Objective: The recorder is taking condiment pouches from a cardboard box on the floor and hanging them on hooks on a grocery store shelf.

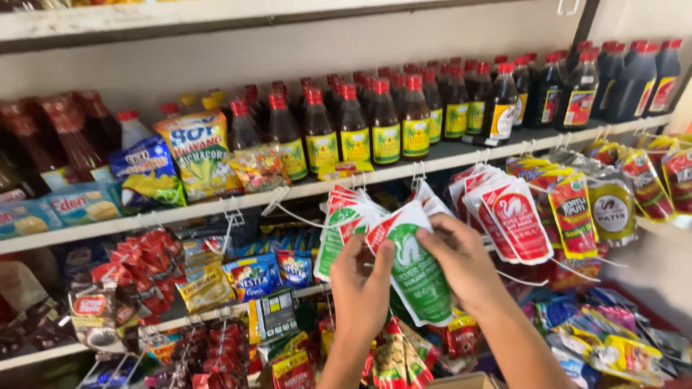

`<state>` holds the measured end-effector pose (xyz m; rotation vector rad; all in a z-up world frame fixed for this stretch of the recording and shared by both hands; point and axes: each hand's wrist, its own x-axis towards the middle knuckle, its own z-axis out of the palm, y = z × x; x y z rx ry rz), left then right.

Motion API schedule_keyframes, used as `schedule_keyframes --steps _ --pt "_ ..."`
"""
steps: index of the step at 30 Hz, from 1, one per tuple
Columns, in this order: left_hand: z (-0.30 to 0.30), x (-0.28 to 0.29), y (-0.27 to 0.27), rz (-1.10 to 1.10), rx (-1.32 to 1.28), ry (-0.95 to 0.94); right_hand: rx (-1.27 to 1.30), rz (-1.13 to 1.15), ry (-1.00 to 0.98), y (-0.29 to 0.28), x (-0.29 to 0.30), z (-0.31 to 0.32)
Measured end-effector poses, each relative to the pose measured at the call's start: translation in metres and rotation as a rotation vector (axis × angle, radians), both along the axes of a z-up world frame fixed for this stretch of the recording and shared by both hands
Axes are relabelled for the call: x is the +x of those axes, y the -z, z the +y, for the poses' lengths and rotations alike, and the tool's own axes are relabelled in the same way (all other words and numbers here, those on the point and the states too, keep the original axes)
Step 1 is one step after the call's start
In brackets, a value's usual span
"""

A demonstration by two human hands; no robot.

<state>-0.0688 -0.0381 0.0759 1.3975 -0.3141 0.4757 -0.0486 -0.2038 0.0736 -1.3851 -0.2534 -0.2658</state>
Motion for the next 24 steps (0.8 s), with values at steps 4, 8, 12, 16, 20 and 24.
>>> schedule_keyframes --steps 4,8,12,16,20,24 --pt "-0.006 -0.022 0.051 0.075 -0.175 0.258 0.008 0.022 0.017 0.04 -0.024 -0.007" --pt "-0.005 -0.044 0.149 0.229 -0.107 0.332 0.003 0.149 0.022 0.16 -0.041 -0.012" --pt "0.003 -0.07 0.259 0.392 0.137 0.2 -0.005 0.389 0.038 0.284 -0.074 -0.008" --pt "0.007 -0.093 0.344 0.641 0.12 0.201 -0.035 0.486 0.023 0.406 -0.096 -0.013" --pt "0.007 -0.105 0.424 0.552 0.255 0.128 -0.056 0.589 0.035 0.49 -0.112 -0.015" --pt "0.005 -0.106 0.484 0.861 0.51 0.085 -0.061 0.7 0.033 0.527 -0.114 -0.007"
